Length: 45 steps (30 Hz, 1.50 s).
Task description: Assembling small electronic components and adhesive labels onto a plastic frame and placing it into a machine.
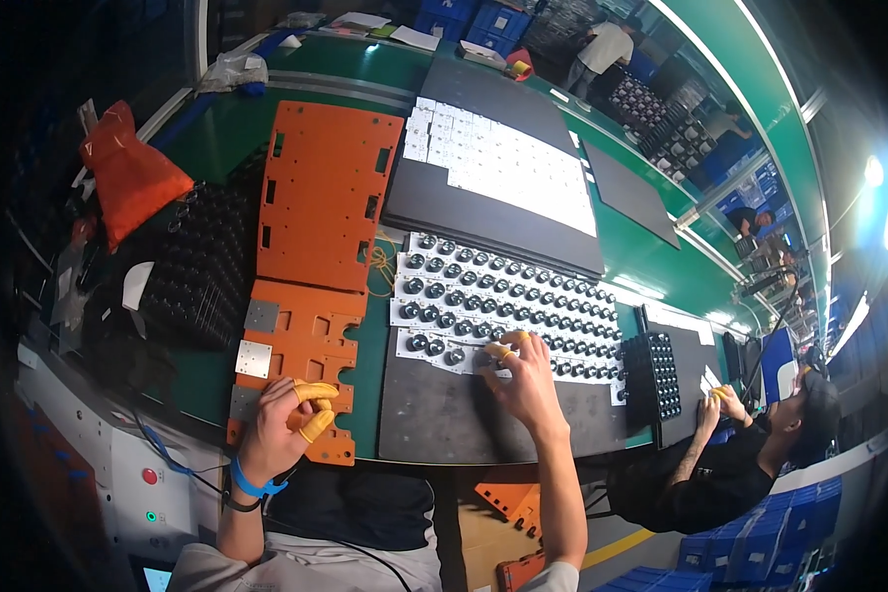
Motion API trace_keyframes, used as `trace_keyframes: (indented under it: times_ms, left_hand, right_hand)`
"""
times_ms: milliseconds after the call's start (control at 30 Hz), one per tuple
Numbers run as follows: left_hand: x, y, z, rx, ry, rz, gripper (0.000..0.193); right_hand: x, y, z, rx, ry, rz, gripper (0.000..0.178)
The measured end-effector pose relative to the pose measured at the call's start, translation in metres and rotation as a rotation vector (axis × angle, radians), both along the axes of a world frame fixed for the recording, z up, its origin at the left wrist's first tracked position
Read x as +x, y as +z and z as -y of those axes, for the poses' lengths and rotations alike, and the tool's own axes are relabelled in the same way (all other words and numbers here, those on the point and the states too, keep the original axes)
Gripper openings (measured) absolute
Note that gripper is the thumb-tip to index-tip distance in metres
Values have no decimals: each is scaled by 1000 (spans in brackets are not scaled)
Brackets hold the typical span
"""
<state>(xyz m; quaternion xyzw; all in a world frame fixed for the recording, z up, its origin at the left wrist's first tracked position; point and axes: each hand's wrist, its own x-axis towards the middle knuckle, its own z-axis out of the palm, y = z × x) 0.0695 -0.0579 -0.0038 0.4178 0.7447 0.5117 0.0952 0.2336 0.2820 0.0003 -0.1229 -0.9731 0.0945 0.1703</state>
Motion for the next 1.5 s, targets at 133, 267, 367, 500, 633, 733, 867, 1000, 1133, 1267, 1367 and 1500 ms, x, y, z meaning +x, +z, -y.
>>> trace_keyframes:
  times_ms: [133,267,367,500,633,733,867,1000,1133,1267,1367,1500]
  left_hand:
    - [-1,-1,1,5,-3,-4,25]
    - [-1,-4,1,3,2,0,25]
    - [0,-5,0,12,-4,3,25]
    - [0,0,2,8,-1,6,24]
    - [1,-3,2,21,9,13,24]
    - [1,-4,2,19,8,8,25]
    - [-1,-7,3,45,9,-19,26]
    - [-2,-6,3,26,4,-31,27]
    - [-1,-4,2,53,-2,-37,26]
    - [-2,-3,5,35,-13,0,26]
    - [-2,-7,5,16,-16,4,26]
    - [-1,-10,4,52,0,-27,25]
  right_hand:
    - [-1,1,0,27,10,-3,36]
    - [-6,3,13,39,4,-25,38]
    - [-13,1,23,43,37,-56,40]
    - [-24,-7,26,51,54,-46,38]
    - [-25,-6,26,56,64,-39,35]
    - [-21,-8,22,41,57,-43,36]
    - [-19,-8,22,44,44,-33,39]
    - [-25,-4,39,71,32,-46,45]
    - [-37,-12,49,93,56,-71,46]
    - [-47,-16,51,68,59,-55,40]
    - [-46,-14,51,59,64,-53,39]
    - [-42,-13,48,92,70,-61,37]
